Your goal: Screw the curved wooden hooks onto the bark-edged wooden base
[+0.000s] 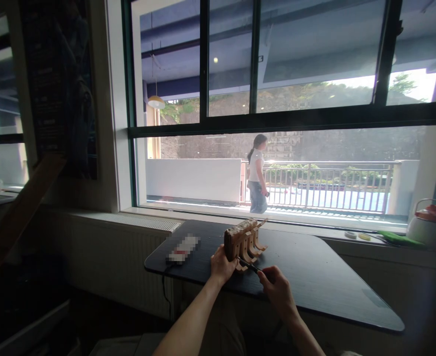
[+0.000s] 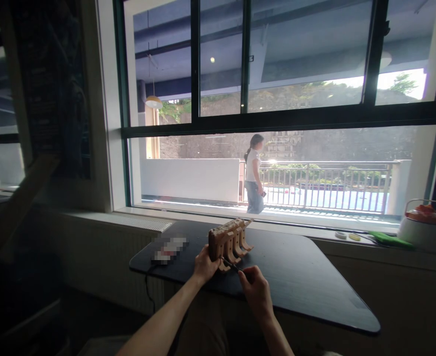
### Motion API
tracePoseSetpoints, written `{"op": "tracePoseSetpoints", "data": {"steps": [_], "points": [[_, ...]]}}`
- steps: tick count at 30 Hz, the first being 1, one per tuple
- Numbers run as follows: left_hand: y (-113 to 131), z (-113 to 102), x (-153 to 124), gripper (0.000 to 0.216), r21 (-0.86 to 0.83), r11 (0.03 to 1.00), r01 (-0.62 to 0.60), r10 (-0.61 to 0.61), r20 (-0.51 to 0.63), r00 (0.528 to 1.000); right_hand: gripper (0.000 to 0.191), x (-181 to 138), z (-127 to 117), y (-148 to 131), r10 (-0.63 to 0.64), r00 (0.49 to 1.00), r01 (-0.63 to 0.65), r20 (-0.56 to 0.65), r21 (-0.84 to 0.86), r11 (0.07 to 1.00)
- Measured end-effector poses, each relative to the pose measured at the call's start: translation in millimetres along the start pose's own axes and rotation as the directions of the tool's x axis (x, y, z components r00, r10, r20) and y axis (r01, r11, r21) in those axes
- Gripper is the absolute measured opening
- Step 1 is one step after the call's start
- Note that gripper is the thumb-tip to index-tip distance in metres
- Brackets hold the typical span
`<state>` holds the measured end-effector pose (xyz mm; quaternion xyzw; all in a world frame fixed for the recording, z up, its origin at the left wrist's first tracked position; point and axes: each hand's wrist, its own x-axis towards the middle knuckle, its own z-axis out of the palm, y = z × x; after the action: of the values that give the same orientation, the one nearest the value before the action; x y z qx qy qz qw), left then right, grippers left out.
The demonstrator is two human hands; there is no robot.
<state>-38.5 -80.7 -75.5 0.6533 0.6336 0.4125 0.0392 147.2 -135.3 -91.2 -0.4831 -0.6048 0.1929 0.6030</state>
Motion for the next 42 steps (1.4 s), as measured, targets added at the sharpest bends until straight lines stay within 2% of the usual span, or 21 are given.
{"op": "tracePoseSetpoints", "data": {"steps": [11, 19, 30, 34, 38, 42], "points": [[-0.1, 0.5, -0.5, 0.037, 0.012, 1.0, 0.011, -0.011, 0.01, 1.0, 0.032, -0.8, -2.0, 14.3, 0.036, 0.986, -0.031, 0.161, -0.034, 0.999], [-1.3, 1.3, -0.4, 0.036, -0.011, 1.0, -0.012, 0.012, -0.018, 1.0, 0.03, -2.4, -3.5, 5.5, 0.043, 0.985, -0.04, 0.164, -0.024, 0.999], [2.5, -2.1, -0.8, 0.037, 0.002, 1.0, 0.015, -0.015, 0.007, 1.0, 0.035, -1.8, -3.3, 5.6, 0.042, 0.989, -0.039, 0.145, -0.02, 0.999], [2.8, -3.2, -1.0, 0.037, 0.007, 1.0, 0.011, -0.011, 0.011, 1.0, 0.04, -1.0, -2.9, 5.8, 0.045, 0.991, -0.047, 0.122, 0.016, 0.999], [2.9, -3.3, -0.7, 0.036, 0.006, 1.0, 0.009, -0.009, 0.012, 1.0, 0.04, 0.0, -2.7, 7.0, 0.06, 0.986, -0.069, 0.153, 0.056, 0.996], [3.6, -3.4, -0.6, 0.036, 0.01, 1.0, 0.014, -0.014, 0.021, 1.0, 0.036, -1.0, -3.9, 5.9, 0.017, 0.99, -0.025, 0.14, 0.056, 0.998]]}}
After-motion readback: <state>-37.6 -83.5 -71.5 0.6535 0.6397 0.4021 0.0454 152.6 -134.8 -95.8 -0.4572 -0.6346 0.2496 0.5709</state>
